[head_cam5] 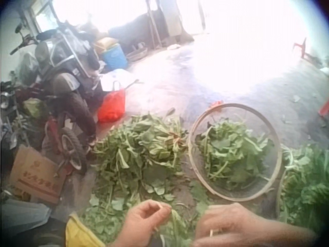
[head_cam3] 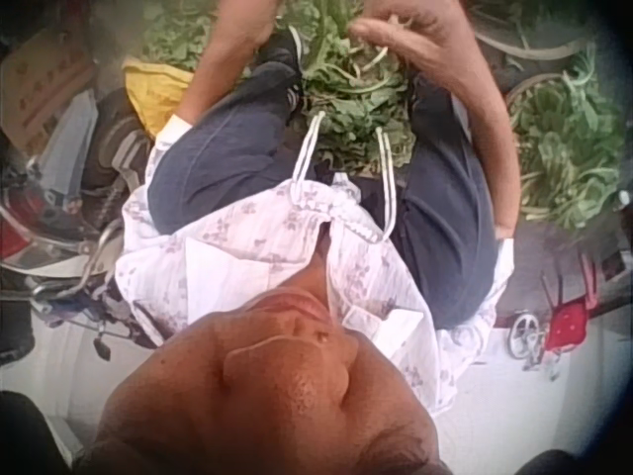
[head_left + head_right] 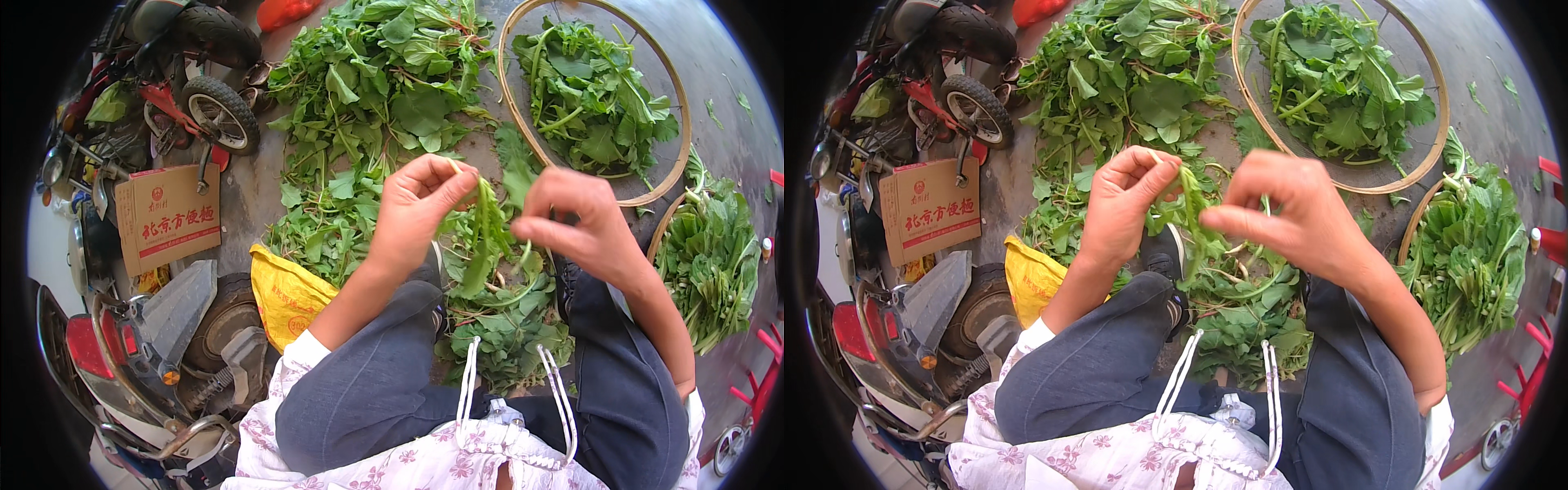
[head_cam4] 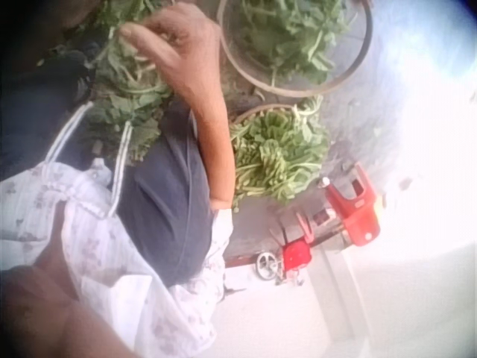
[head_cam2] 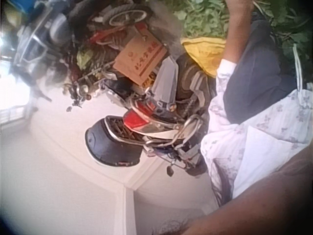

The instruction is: The person sits on the ground and sorts leafy green vegetables by hand. They pick up stems, remove unwanted parts, and place the cleaned leaves into a round woven basket.

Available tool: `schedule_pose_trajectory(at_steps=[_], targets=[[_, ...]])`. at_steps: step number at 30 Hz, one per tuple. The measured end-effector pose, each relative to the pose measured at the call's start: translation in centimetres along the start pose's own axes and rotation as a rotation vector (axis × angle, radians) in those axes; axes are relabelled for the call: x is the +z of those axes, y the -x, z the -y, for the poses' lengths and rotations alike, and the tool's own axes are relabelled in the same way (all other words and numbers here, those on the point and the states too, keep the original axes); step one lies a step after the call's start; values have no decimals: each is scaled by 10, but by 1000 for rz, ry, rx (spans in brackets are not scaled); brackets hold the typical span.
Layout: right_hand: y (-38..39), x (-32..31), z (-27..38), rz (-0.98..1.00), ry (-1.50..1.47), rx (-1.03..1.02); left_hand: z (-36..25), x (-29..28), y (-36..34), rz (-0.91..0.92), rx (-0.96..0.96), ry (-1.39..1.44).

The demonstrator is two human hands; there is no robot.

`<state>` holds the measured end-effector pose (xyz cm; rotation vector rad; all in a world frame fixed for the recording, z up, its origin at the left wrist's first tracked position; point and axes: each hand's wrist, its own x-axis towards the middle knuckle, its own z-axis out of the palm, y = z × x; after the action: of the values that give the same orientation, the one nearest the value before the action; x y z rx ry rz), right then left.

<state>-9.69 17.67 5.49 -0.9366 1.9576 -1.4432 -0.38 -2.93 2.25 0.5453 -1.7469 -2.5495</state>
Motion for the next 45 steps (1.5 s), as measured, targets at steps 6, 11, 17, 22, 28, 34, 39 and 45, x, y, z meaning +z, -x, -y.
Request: schedule_pose_trajectory(at_steps=[6,11,17,22,28,34,39,45], targets=[[-1,19,-8,-139,152,-45,-6,19,8,108,91,-225],[2,16,-10,-60,-37,69,-13,19,11,139,-3,-204],[4,18,-15,7,7,41,-4,18,12,144,28,-289],[5,14,-13,72,392,-100,0,19,14,130,64,-444],[6,10,-16,110,341,-221,-10,12,8,234,-179,-213],[12,10,-20,160,72,-144,-5,6,7,324,-353,-34],[11,5,-16,313,-263,98,3,0,7,348,-486,170],[10,16,-33,157,-831,233,12,-2,4,200,-415,216]])
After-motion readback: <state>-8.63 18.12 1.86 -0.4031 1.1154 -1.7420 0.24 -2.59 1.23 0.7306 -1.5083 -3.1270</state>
